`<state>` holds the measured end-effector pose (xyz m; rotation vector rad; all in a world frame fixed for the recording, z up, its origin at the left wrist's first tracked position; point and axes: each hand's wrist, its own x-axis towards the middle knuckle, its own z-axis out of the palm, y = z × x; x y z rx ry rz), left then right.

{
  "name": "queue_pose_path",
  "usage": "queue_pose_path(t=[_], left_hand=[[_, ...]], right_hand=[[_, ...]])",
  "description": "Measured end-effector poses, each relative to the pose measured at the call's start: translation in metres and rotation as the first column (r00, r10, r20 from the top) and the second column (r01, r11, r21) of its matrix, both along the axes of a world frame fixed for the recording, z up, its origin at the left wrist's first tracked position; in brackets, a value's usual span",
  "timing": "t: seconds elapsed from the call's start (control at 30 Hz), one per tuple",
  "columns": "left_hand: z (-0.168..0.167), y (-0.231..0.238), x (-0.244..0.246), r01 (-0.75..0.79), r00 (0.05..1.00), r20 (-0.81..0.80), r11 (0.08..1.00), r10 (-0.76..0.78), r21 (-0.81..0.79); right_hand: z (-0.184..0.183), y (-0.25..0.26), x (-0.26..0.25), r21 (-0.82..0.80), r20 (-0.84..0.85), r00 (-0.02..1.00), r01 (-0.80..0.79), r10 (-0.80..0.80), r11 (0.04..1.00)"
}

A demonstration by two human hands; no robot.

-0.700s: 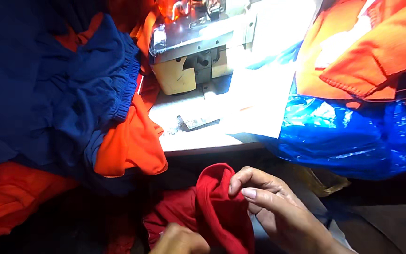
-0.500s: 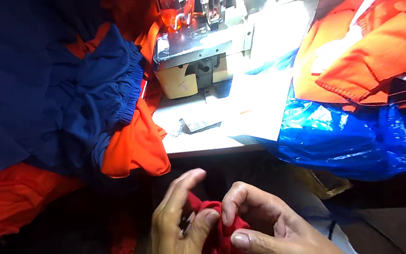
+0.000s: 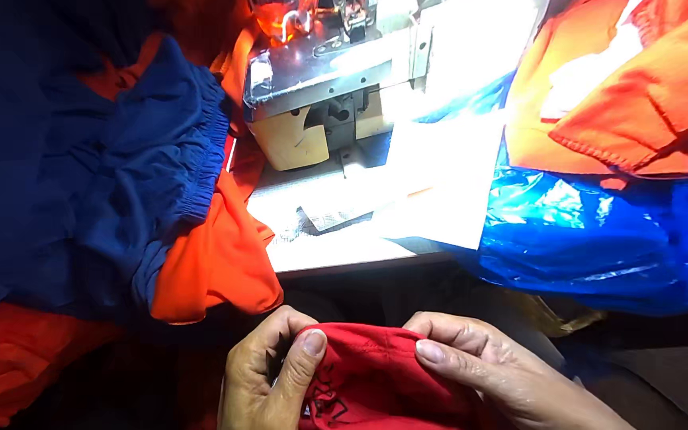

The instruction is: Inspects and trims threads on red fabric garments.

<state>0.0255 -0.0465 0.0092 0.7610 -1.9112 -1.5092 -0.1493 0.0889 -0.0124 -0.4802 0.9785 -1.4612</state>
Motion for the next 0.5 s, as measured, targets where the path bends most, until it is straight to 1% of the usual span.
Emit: queue_pose_path(t=[0.13,0.23,0.3,0.37,0.43,0.47,0.5], left_hand=[[0.003,0.002,-0.002,0.032,0.999,0.035,0.999,-0.032,-0.011],[0.002,0.002,-0.004,0.08,0.996,0.037,0.997,-0.08,-0.008],[0.001,0.003,-0.006,0.093,0.995,0.045,0.996,-0.092,-0.009],[0.0,0.003,-0.008,0.106,0.992,0.079,0.994,-0.103,-0.029],[0.001,0.002,-0.009,0.115,0.979,0.183,0.988,-0.094,-0.105],[0.001,0.001,-0.009,0.105,0.963,0.264,0.976,-0.052,-0.191],[0.0,0.001,-0.009,0.1,0.934,0.357,0.944,0.019,-0.313]], right_hand=[[-0.012,0.0,0.0,-0.038,0.065,0.998,0.012,-0.01,0.999],[-0.007,-0.001,0.002,-0.008,0.013,1.0,-0.001,0.001,1.0],[-0.01,0.0,0.001,-0.046,-0.024,0.999,-0.039,0.038,0.998],[-0.016,-0.001,0.002,-0.078,-0.091,0.996,-0.007,0.0,0.997],[-0.021,-0.001,0.001,-0.117,-0.143,0.989,0.031,-0.048,0.993],[-0.022,-0.001,0.0,-0.124,-0.147,0.987,0.048,-0.066,0.991],[-0.022,-0.001,0.0,-0.12,-0.134,0.988,0.064,-0.08,0.991]])
